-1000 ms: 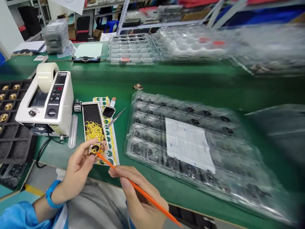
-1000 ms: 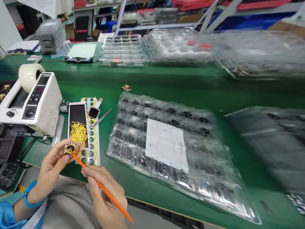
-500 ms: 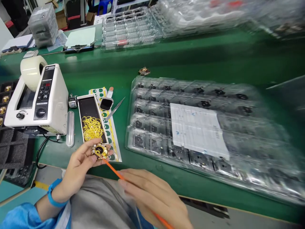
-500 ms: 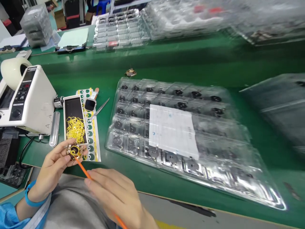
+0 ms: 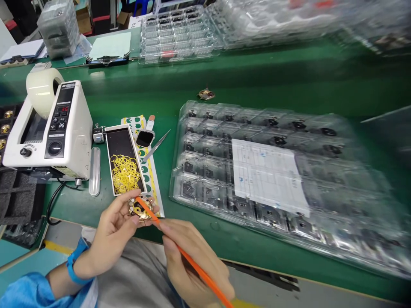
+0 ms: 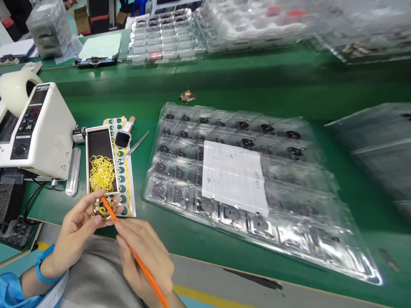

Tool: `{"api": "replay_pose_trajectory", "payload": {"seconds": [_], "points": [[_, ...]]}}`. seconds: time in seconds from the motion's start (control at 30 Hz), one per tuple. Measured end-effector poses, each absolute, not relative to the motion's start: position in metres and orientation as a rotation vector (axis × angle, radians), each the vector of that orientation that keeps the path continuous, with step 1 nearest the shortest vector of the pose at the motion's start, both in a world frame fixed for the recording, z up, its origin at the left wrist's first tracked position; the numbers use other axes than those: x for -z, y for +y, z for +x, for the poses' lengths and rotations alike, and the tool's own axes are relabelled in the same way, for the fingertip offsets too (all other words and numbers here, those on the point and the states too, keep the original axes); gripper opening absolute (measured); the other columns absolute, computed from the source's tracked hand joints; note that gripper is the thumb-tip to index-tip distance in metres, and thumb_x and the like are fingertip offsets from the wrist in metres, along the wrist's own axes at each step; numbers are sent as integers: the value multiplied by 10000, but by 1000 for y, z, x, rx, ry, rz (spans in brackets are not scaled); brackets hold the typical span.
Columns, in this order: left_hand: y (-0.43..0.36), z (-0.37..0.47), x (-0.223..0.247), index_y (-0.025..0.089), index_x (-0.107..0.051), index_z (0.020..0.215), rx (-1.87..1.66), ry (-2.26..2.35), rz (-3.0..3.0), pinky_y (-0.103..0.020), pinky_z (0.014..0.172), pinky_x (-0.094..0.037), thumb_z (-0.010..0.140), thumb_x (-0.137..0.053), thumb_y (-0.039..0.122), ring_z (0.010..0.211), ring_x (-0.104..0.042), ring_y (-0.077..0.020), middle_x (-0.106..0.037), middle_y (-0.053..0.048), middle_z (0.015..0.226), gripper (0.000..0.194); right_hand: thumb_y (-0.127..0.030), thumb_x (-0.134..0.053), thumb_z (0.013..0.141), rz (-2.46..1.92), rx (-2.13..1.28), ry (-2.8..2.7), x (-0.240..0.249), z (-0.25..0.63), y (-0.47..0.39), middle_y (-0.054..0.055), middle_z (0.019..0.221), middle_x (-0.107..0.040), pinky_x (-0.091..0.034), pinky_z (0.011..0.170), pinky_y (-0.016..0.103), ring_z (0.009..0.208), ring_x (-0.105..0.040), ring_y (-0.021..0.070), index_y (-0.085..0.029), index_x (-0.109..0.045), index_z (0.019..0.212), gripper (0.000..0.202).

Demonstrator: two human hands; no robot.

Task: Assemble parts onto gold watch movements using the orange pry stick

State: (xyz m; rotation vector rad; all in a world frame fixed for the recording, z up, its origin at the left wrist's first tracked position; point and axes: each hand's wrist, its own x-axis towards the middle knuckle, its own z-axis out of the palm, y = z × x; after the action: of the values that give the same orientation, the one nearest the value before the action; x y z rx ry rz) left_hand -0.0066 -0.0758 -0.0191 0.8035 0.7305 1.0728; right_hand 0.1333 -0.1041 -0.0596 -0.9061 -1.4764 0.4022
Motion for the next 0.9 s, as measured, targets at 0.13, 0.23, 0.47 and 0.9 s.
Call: {"api": "replay_pose_trajectory", "payload": {"seconds": [0.13,0.23,0.47,0.9], "points": [[-77,-10,18,334,-687,1223,-1065,761,833,-250,891,-596,951,-652,218,1070,-714,-194,-752,-17,1170,299,45,-544,859,-889,-240,-1637,59,140,-105,137,944,-740,-613,659,349,900,-700,226,-128,-642,1256,444],[-77,-13,18,330,-697,1217,-1051,785,861,-253,870,-607,950,-645,209,1052,-721,-198,-759,-15,1150,297,20,-520,894,-837,-46,-1918,53,151,-101,162,908,-755,-627,711,323,958,-703,233,-74,-700,1071,269],[-74,-18,18,308,-739,1155,-966,778,736,-217,809,-607,925,-599,113,1016,-736,-192,-785,-19,1051,332,-20,-407,979,-711,150,-2219,40,165,-94,115,907,-770,-632,744,310,910,-718,219,-70,-709,982,306],[-75,-17,23,285,-775,1074,-938,891,688,-243,748,-625,850,-667,125,929,-749,-206,-776,-26,1009,295,-9,-505,932,-935,-264,-1815,42,157,-107,114,801,-706,-592,629,278,778,-684,172,-102,-647,1022,192]]}}
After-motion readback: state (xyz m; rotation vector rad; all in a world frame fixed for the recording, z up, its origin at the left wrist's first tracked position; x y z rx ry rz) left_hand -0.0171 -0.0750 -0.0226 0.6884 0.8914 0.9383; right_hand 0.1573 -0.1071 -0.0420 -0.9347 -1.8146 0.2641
